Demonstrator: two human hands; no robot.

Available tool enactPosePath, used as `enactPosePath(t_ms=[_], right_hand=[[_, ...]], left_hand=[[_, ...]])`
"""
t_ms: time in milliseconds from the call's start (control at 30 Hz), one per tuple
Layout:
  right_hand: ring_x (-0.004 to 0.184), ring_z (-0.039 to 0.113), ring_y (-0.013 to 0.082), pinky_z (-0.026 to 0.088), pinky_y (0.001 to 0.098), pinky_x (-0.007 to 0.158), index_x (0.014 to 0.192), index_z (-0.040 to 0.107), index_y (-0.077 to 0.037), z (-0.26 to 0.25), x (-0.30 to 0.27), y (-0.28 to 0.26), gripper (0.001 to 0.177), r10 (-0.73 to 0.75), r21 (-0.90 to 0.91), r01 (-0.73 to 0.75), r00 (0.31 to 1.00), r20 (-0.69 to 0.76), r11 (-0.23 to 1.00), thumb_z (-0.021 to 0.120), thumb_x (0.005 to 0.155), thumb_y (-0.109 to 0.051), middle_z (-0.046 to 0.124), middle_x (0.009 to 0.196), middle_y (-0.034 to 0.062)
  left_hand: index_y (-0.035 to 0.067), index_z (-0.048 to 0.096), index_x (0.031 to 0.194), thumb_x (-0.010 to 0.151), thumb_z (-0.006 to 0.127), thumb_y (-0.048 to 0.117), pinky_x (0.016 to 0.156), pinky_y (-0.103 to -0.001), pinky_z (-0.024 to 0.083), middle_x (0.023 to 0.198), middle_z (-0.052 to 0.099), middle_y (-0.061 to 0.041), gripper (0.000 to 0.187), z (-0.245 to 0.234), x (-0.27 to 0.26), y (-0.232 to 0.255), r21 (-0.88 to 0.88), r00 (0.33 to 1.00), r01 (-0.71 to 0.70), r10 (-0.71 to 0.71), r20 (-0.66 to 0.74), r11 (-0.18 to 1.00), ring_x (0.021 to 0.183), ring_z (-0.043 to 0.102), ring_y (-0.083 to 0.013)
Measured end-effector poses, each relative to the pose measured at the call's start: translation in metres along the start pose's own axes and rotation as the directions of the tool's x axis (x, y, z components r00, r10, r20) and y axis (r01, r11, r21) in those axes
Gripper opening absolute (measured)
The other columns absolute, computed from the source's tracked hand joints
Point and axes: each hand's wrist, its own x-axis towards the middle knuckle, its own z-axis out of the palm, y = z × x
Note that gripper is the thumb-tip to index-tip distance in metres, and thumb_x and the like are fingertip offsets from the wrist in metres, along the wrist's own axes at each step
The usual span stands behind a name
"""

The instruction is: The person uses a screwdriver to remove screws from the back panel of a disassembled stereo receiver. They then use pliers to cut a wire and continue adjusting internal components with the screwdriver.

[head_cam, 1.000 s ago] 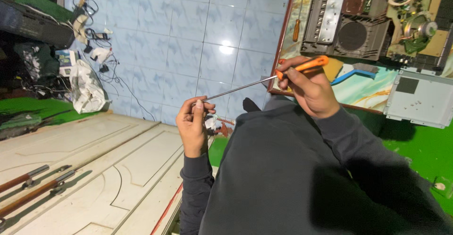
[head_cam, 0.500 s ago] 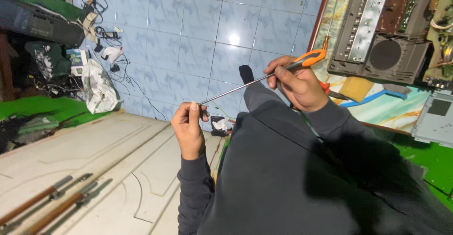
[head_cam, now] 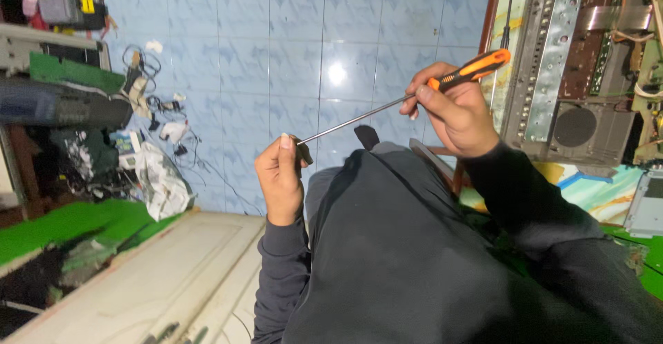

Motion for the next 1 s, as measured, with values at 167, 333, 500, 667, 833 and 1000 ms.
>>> enactPosePath(t_ms=[167,333,500,667,833,1000], right_hand=[[0.099,0.070,0.0225,0.051,0.0351,0.085,0.115,0.060,0.000,0.019,0.033,-0.001,0.011,-0.088,-0.025,0.086,0.991,-0.103,0.996,0.059,0.107,-0.007,0.066,0.111,0.0120],[0.099,0.068,0.0231,0.051,0.0363,0.087,0.114,0.060,0.002,0.042,0.066,0.008,0.010,-0.182,-0.096,0.160,0.934,-0.308,0.983,0.056,0.106,-0.003,0.064,0.108,0.0125],[0.086,0.069,0.0238,0.054,0.0366,0.076,0.109,0.060,0.001,0.069,0.100,0.011,0.004,-0.378,-0.179,0.335,0.862,-0.339,0.925,0.057,0.108,-0.002,0.066,0.093,0.0149],[0.096,0.068,0.0260,0.051,0.0384,0.082,0.113,0.062,0.003,0.096,0.115,0.013,0.010,-0.374,-0.062,0.404,0.764,-0.526,0.913,0.058,0.105,-0.002,0.067,0.099,0.0161],[0.094,0.066,0.0239,0.051,0.0383,0.086,0.111,0.062,0.002,0.101,0.123,0.015,0.008,-0.423,-0.174,0.429,0.598,-0.680,0.887,0.056,0.107,-0.003,0.067,0.100,0.0163],[0.091,0.066,0.0230,0.054,0.0406,0.090,0.107,0.060,0.002,0.074,0.115,0.010,0.007,-0.396,-0.238,0.353,0.495,-0.773,0.905,0.057,0.102,-0.002,0.067,0.097,0.0162]], left_hand=[[0.002,0.056,0.082,0.112,0.049,0.023,0.063,-0.026,0.038,0.074,0.059,-0.002,0.037,-0.010,0.071,0.004,0.060,0.997,0.041,-0.045,0.063,0.997,0.067,0.045,-0.0073],[0.003,0.056,0.095,0.113,0.052,0.020,0.073,-0.027,0.049,0.086,0.060,-0.002,0.025,-0.026,0.154,0.011,-0.060,0.972,0.006,0.009,0.235,0.998,0.078,0.056,-0.0094],[0.002,0.057,0.098,0.111,0.054,0.017,0.075,-0.027,0.049,0.091,0.061,-0.002,0.020,-0.036,0.235,0.035,-0.035,0.909,-0.016,0.029,0.415,0.999,0.079,0.058,-0.0101],[0.002,0.056,0.097,0.112,0.055,0.019,0.071,-0.027,0.045,0.084,0.057,-0.001,0.023,-0.032,0.310,0.044,0.057,0.773,-0.077,0.023,0.634,0.995,0.076,0.051,-0.0085],[0.001,0.056,0.083,0.111,0.052,0.025,0.064,-0.026,0.042,0.075,0.060,-0.001,0.037,0.010,0.371,0.040,0.100,0.585,-0.173,0.020,0.811,0.980,0.069,0.050,-0.0078],[0.001,0.054,0.075,0.113,0.049,0.028,0.062,-0.026,0.041,0.067,0.057,0.000,0.047,0.073,0.398,0.013,0.066,0.412,-0.200,0.023,0.911,0.978,0.064,0.050,-0.0083]])
